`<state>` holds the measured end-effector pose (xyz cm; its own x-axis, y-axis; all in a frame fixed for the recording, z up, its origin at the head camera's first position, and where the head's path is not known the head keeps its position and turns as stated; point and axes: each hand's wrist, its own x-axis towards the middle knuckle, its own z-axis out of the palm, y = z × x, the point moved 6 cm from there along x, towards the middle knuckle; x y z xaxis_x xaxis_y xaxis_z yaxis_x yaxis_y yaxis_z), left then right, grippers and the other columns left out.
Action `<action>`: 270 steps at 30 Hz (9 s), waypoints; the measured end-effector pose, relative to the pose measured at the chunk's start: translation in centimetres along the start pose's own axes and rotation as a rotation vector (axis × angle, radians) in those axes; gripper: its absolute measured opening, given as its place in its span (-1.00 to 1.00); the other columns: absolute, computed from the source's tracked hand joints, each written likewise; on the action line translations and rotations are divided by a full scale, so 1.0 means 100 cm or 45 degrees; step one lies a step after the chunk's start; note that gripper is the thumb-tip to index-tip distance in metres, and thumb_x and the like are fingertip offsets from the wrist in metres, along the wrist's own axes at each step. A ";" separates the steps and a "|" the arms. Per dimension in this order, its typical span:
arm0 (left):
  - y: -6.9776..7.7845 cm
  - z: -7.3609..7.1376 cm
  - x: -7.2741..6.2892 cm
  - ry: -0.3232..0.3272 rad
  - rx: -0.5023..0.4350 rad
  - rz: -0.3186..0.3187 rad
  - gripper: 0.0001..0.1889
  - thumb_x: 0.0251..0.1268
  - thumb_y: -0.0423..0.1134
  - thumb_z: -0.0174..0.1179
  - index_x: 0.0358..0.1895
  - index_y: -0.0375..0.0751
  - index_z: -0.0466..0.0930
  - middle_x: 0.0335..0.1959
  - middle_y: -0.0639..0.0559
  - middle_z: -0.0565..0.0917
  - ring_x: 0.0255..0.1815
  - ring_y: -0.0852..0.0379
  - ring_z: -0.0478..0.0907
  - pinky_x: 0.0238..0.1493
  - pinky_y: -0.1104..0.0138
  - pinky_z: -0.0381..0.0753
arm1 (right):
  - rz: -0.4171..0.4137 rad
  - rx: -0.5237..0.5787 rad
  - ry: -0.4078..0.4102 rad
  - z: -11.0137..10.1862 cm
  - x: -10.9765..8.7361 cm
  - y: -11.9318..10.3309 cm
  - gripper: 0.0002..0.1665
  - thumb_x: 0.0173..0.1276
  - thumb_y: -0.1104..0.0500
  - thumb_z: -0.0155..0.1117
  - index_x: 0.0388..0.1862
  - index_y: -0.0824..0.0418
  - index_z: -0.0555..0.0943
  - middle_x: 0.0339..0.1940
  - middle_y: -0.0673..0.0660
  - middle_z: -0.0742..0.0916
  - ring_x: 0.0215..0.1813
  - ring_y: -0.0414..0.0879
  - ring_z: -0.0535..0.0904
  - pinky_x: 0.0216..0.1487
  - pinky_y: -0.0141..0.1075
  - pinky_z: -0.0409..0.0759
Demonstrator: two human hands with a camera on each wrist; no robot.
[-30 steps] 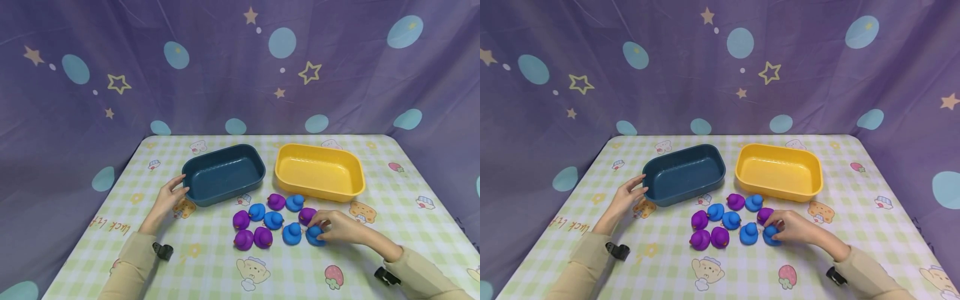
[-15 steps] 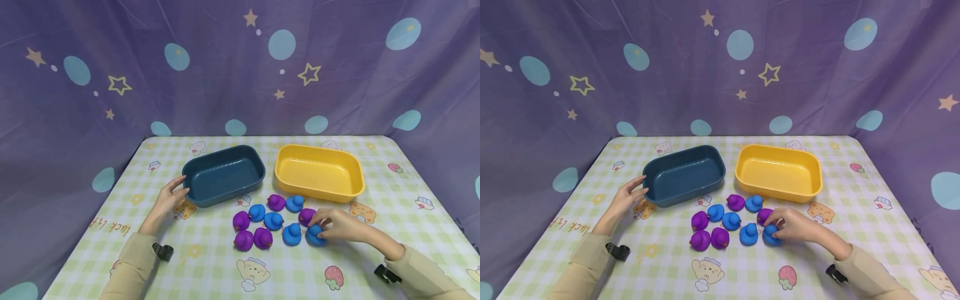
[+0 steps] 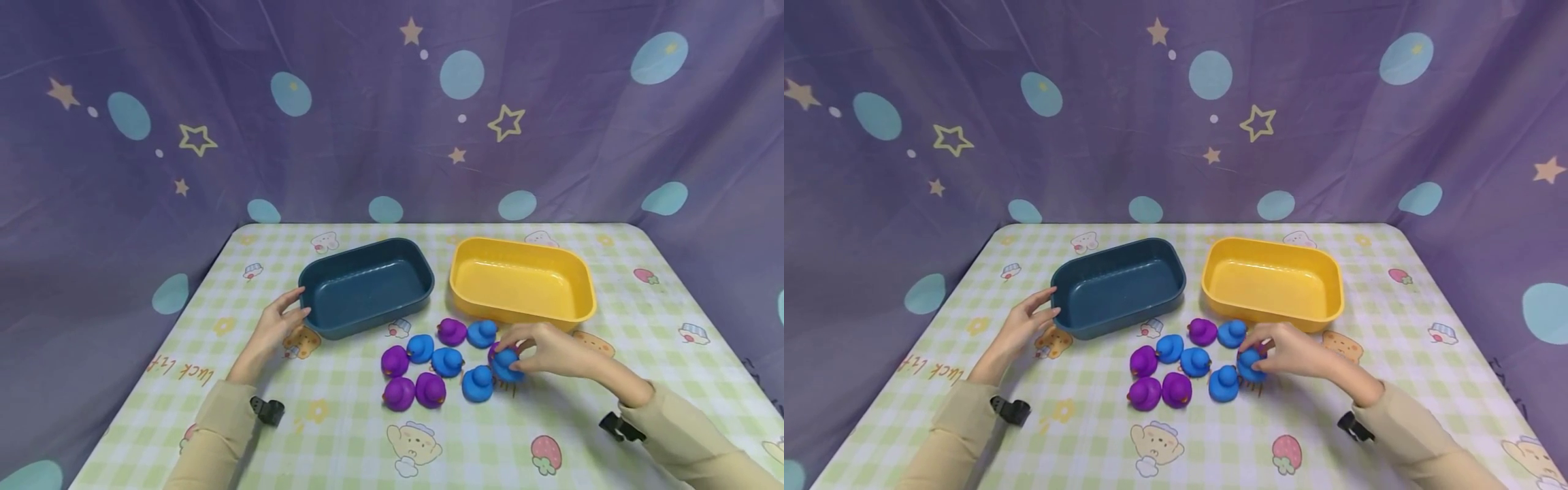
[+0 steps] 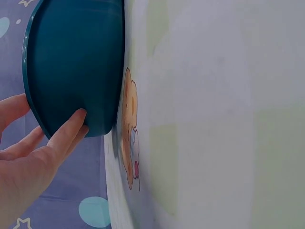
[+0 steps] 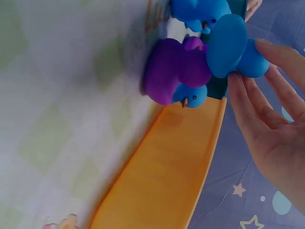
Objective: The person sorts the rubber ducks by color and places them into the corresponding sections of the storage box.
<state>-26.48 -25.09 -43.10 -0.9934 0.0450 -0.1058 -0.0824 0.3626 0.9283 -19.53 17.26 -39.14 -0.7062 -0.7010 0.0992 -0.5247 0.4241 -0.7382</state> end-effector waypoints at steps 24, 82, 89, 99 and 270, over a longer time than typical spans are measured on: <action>0.001 0.001 -0.001 -0.003 -0.017 -0.022 -0.41 0.26 -0.25 0.03 0.34 -0.17 0.06 0.35 -0.24 0.03 0.20 -0.13 0.28 0.09 0.11 0.37 | 0.003 0.007 -0.028 -0.015 0.050 -0.018 -0.74 0.05 0.32 0.30 -0.22 0.17 0.62 -0.24 0.00 0.64 -0.21 -0.14 0.58 -0.17 -0.34 0.56; 0.002 0.003 -0.004 -0.017 -0.051 0.046 -0.39 0.25 -0.18 0.05 0.33 -0.20 0.07 0.33 -0.31 0.04 0.20 -0.19 0.25 0.04 0.17 0.43 | 0.132 -0.058 0.015 -0.010 0.209 -0.001 -0.68 0.07 0.41 0.25 -0.13 0.41 0.58 -0.09 0.28 0.63 -0.06 0.10 0.55 -0.04 -0.23 0.51; -0.005 0.002 0.001 0.013 -0.035 0.068 -0.39 0.21 -0.13 0.09 0.32 -0.15 0.12 0.32 -0.31 0.07 0.17 -0.15 0.31 -0.03 0.27 0.49 | -0.022 -0.029 0.011 0.003 0.253 0.076 -0.72 -0.01 0.29 0.37 -0.23 0.16 0.67 -0.22 0.04 0.69 -0.19 -0.14 0.60 -0.15 -0.37 0.55; -0.003 0.002 -0.001 0.001 -0.022 0.015 -0.39 0.25 -0.19 0.04 0.34 -0.18 0.06 0.34 -0.25 0.04 0.21 -0.14 0.26 0.02 0.26 0.45 | 0.017 -0.090 -0.025 0.023 0.302 0.149 -0.66 -0.17 0.30 0.44 -0.30 0.14 0.68 -0.29 0.03 0.70 -0.23 -0.16 0.59 -0.27 -0.42 0.55; -0.028 0.000 0.012 0.047 -0.067 0.050 -0.37 0.17 -0.10 0.11 0.31 -0.06 0.13 0.33 -0.18 0.09 0.16 -0.10 0.33 -0.17 0.48 0.51 | -0.040 -0.239 -0.294 0.044 0.024 -0.003 -0.72 0.04 0.34 0.31 -0.20 0.20 0.62 -0.26 -0.07 0.65 -0.20 -0.27 0.50 -0.13 -0.37 0.52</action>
<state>-27.44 -26.07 -45.79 -0.9981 0.0233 -0.0567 -0.0466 0.3121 0.9489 -19.00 12.92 -41.65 -0.5723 -0.8185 -0.0504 -0.6387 0.4834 -0.5987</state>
